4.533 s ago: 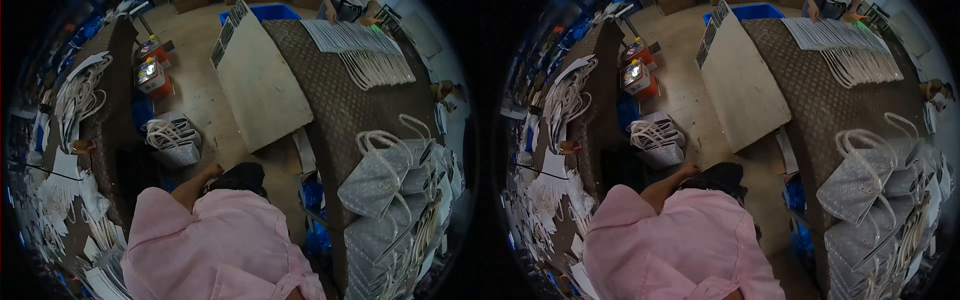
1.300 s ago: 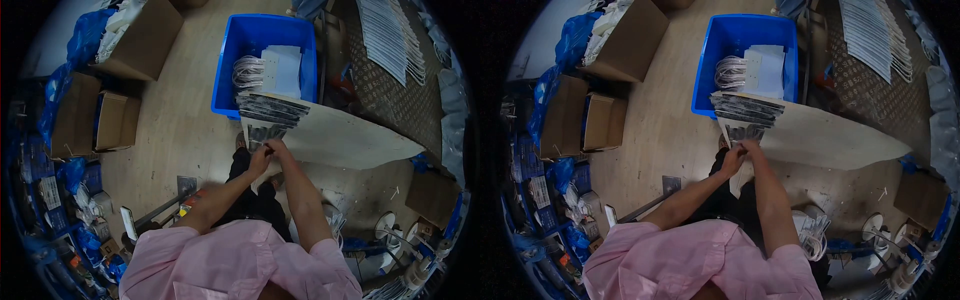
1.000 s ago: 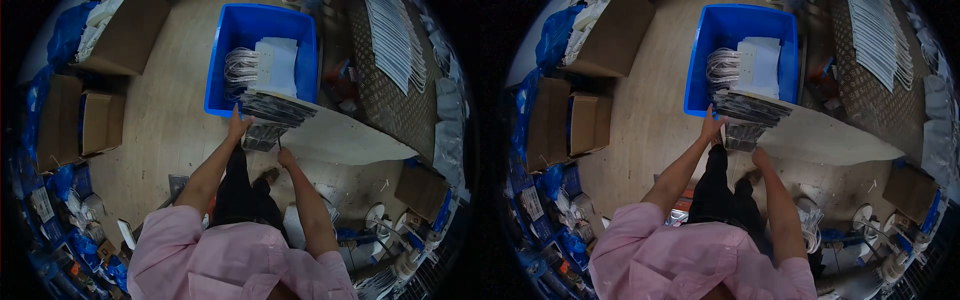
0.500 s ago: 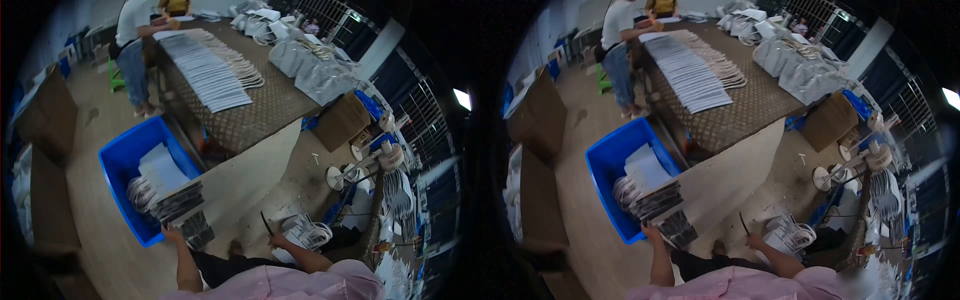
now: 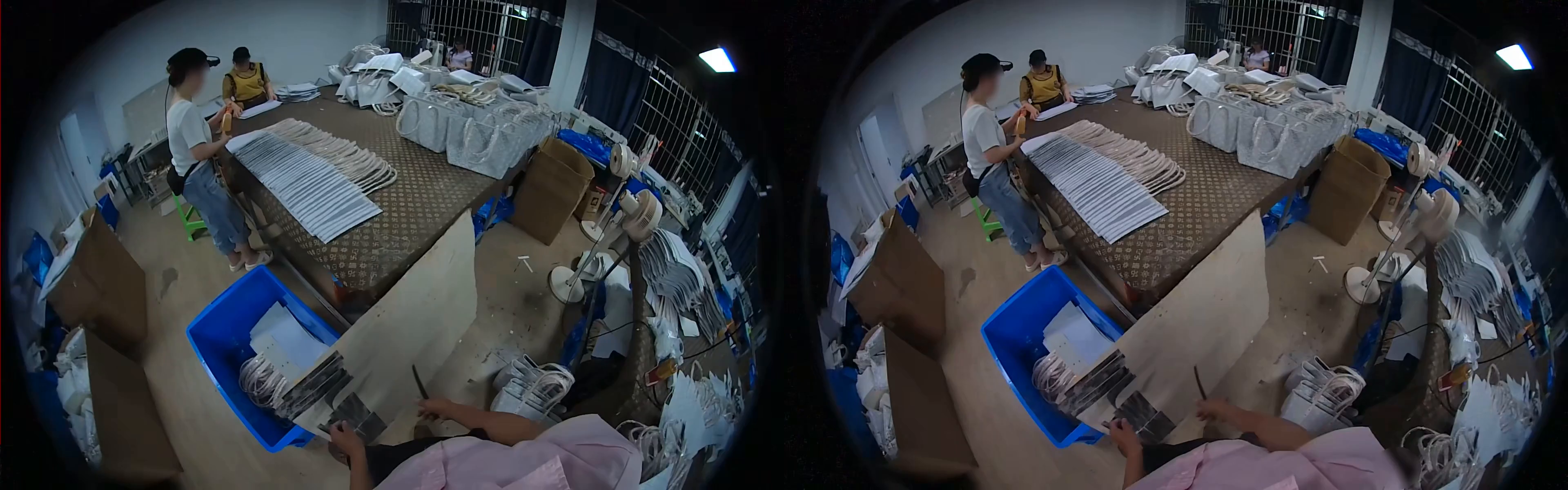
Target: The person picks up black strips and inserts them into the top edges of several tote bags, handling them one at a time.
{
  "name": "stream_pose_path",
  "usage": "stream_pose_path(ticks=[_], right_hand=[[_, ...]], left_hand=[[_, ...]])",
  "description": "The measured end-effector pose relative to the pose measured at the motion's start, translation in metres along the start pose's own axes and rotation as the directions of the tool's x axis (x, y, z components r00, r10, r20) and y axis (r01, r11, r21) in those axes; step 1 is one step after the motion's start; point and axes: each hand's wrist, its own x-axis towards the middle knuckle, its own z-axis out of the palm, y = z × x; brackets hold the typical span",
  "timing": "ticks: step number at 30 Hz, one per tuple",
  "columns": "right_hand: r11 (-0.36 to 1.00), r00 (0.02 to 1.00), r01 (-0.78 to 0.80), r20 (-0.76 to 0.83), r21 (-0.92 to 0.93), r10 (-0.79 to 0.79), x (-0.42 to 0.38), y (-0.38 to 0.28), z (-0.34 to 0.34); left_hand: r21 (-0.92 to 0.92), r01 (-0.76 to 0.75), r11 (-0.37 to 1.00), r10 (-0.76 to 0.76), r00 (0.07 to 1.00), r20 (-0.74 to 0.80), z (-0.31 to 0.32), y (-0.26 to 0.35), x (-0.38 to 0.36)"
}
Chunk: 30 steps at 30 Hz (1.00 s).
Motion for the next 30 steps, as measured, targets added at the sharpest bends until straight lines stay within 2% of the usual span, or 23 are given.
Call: stream_pose_path(ticks=[1,4,7,8,9,10,11,12,13,14,15,16,17,19,20,21,22,24,25,26,27,29,30], right_hand=[[0.993,0.996,-0.018,0.083,0.116,0.009,0.001,-0.014,0.021],[0.988,0.979,-0.027,0.204,0.153,-0.005,0.01,-0.053,0.084],[0.942,0.966,-0.188,0.227,0.279,0.126,0.016,-0.083,0.16],[0.966,0.975,-0.061,0.224,0.251,0.004,0.019,-0.084,0.175],[0.973,0.969,0.064,0.218,0.224,-0.114,0.022,-0.087,0.184],[0.975,0.963,0.064,0.244,0.213,-0.117,0.022,-0.09,0.191],[0.983,0.962,0.176,0.203,0.047,-0.182,0.025,-0.085,0.196],[0.955,0.954,0.272,0.164,-0.122,-0.251,0.028,-0.079,0.201],[0.957,0.957,0.263,0.16,-0.124,-0.242,0.031,-0.077,0.206],[0.902,0.939,0.343,0.089,-0.262,-0.332,0.036,-0.079,0.21],[0.826,0.905,0.399,0.026,-0.398,-0.425,0.042,-0.079,0.212],[0.829,0.903,0.394,0.002,-0.397,-0.429,0.052,-0.08,0.213],[0.686,0.84,0.52,0.157,-0.508,-0.52,0.074,-0.073,0.215],[0.516,0.76,0.624,0.303,-0.587,-0.575,0.086,-0.079,0.208],[0.056,0.59,0.738,0.602,-0.673,-0.537,0.08,-0.088,0.199],[-0.4,0.441,0.735,0.835,-0.547,-0.33,0.074,-0.095,0.195],[-0.393,0.457,0.724,0.821,-0.567,-0.343,0.089,-0.087,0.196],[-0.013,0.725,0.608,0.562,-0.794,-0.398,0.129,-0.067,0.194],[-0.002,0.737,0.591,0.541,-0.807,-0.405,0.125,-0.072,0.184],[0.164,0.816,0.518,0.428,-0.839,-0.388,0.114,-0.073,0.174],[0.324,0.883,0.427,0.312,-0.844,-0.349,0.095,-0.078,0.161],[0.614,0.975,0.202,0.096,-0.763,-0.202,0.06,-0.069,0.147],[0.63,0.978,0.184,0.077,-0.754,-0.192,0.056,-0.05,0.14]], left_hand=[[0.043,-0.021,0.999,0.021,1.0,-0.014,0.005,0.011,-0.018],[-0.026,-0.003,1.0,0.001,0.998,-0.067,0.007,0.028,-0.033],[-0.024,-0.032,0.999,0.031,0.998,-0.061,0.002,-0.009,-0.019],[-0.061,-0.032,0.998,0.03,0.999,-0.031,-0.001,-0.004,-0.021],[0.033,-0.053,0.998,0.054,0.998,-0.021,-0.006,0.001,-0.025],[0.13,-0.061,0.99,0.061,0.998,0.0,-0.013,0.001,-0.029],[0.14,-0.048,0.989,0.051,0.999,-0.017,-0.016,-0.005,-0.025],[0.205,-0.114,0.972,0.117,0.993,-0.003,-0.016,-0.011,-0.022],[0.259,-0.185,0.948,0.184,0.983,0.027,-0.015,-0.016,-0.019],[0.251,-0.189,0.949,0.185,0.982,0.04,-0.015,-0.018,-0.016],[0.199,-0.202,0.959,0.191,0.979,0.069,-0.02,-0.019,-0.015],[0.143,-0.217,0.966,0.204,0.974,0.097,-0.02,-0.018,-0.01],[0.131,-0.228,0.965,0.213,0.97,0.115,-0.026,-0.008,-0.011],[0.006,-0.179,0.984,0.172,0.952,0.251,-0.039,0.011,-0.009],[-0.019,-0.163,0.986,0.161,0.934,0.32,-0.042,0.005,-0.006],[-0.023,-0.157,0.987,0.154,0.912,0.381,-0.044,-0.008,0.002],[-0.023,-0.154,0.988,0.149,0.889,0.434,-0.043,-0.022,0.011],[-0.008,-0.155,0.988,0.134,0.824,0.551,-0.041,-0.057,0.042],[0.002,-0.165,0.986,0.13,0.787,0.603,-0.041,-0.079,0.063],[-0.005,-0.165,0.986,0.134,0.78,0.611,-0.043,-0.096,0.083],[-0.023,-0.155,0.988,0.139,0.801,0.582,-0.04,-0.114,0.105],[-0.182,0.027,0.983,0.039,0.934,0.354,-0.038,-0.052,0.11],[-0.176,0.032,0.984,0.038,0.925,0.379,-0.04,-0.064,0.115]])
